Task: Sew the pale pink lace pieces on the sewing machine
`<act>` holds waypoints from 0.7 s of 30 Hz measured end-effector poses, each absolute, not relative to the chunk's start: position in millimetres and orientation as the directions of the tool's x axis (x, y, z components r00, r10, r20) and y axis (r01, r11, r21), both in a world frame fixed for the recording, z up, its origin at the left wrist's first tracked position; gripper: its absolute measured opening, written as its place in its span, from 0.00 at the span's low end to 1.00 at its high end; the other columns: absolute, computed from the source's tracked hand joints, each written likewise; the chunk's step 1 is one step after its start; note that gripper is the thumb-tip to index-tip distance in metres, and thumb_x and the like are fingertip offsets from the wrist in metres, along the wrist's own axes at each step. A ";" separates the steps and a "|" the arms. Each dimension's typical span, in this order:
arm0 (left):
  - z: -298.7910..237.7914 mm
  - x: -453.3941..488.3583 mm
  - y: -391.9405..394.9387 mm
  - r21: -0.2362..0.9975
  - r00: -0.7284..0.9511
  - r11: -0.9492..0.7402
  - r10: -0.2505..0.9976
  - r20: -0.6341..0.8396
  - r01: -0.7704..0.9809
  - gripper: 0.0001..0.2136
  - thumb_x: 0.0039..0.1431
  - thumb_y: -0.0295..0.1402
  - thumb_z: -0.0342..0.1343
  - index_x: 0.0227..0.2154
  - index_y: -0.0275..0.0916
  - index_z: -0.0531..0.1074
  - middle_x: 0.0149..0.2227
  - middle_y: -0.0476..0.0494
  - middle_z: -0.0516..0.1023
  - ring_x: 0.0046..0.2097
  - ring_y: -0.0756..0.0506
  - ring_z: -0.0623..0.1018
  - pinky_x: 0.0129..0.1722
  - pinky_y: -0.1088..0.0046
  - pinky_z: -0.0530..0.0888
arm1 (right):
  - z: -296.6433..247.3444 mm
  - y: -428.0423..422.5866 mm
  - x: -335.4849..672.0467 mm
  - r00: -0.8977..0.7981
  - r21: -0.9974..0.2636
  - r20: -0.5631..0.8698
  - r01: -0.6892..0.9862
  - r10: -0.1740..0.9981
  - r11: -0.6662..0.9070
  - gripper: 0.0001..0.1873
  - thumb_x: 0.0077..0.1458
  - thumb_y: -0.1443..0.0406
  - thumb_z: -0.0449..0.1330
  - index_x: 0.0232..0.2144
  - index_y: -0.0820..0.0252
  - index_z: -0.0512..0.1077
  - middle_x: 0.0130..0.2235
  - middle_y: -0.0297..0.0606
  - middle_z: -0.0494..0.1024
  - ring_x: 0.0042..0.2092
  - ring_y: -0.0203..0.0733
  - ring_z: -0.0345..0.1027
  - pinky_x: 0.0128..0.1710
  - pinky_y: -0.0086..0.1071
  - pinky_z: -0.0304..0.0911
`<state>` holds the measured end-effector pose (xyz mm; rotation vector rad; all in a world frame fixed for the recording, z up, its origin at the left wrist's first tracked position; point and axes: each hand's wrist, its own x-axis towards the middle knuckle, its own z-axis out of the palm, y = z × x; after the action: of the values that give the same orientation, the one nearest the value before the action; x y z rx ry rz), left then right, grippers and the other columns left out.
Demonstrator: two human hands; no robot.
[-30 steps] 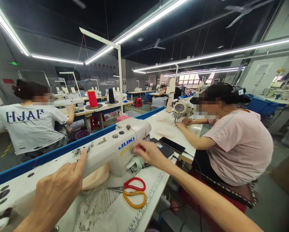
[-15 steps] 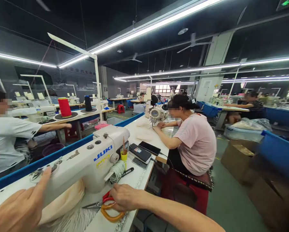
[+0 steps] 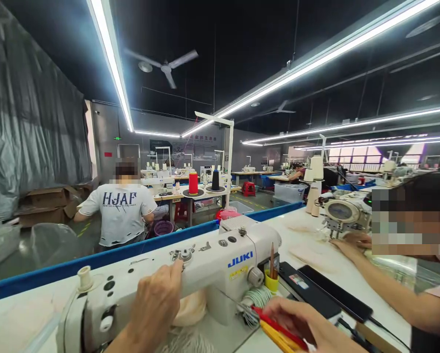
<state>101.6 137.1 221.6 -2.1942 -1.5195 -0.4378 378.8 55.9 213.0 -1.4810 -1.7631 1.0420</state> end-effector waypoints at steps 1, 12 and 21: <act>220.3 101.0 137.1 -0.158 0.346 -0.309 0.799 0.492 0.938 0.17 0.59 0.19 0.42 0.45 0.40 0.70 0.31 0.45 0.78 0.34 0.42 0.79 0.29 0.69 0.74 | 221.0 64.4 371.0 -0.216 -0.872 -0.041 0.484 0.975 0.071 0.17 0.34 0.71 0.63 0.32 0.59 0.69 0.26 0.28 0.63 0.29 0.33 0.58 0.29 0.23 0.58; 220.9 100.0 138.6 -0.102 0.348 -0.346 0.791 0.503 0.933 0.16 0.59 0.19 0.43 0.43 0.41 0.70 0.30 0.45 0.78 0.35 0.41 0.79 0.29 0.68 0.74 | 265.1 130.7 348.2 -0.355 -0.820 -0.023 0.541 0.935 0.185 0.20 0.36 0.56 0.69 0.28 0.64 0.71 0.21 0.26 0.61 0.25 0.29 0.50 0.22 0.23 0.43; 222.9 100.8 137.3 -0.078 0.352 -0.360 0.807 0.473 0.930 0.16 0.59 0.19 0.42 0.41 0.40 0.71 0.30 0.45 0.77 0.35 0.42 0.79 0.29 0.68 0.73 | 272.7 129.4 341.0 -0.347 -0.777 -0.036 0.599 0.937 0.192 0.18 0.39 0.56 0.68 0.28 0.64 0.73 0.23 0.29 0.68 0.25 0.29 0.53 0.21 0.23 0.45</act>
<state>100.8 137.3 222.9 -2.2869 -1.5339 -0.5122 341.0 129.4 272.7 -1.4331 -2.0221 0.9977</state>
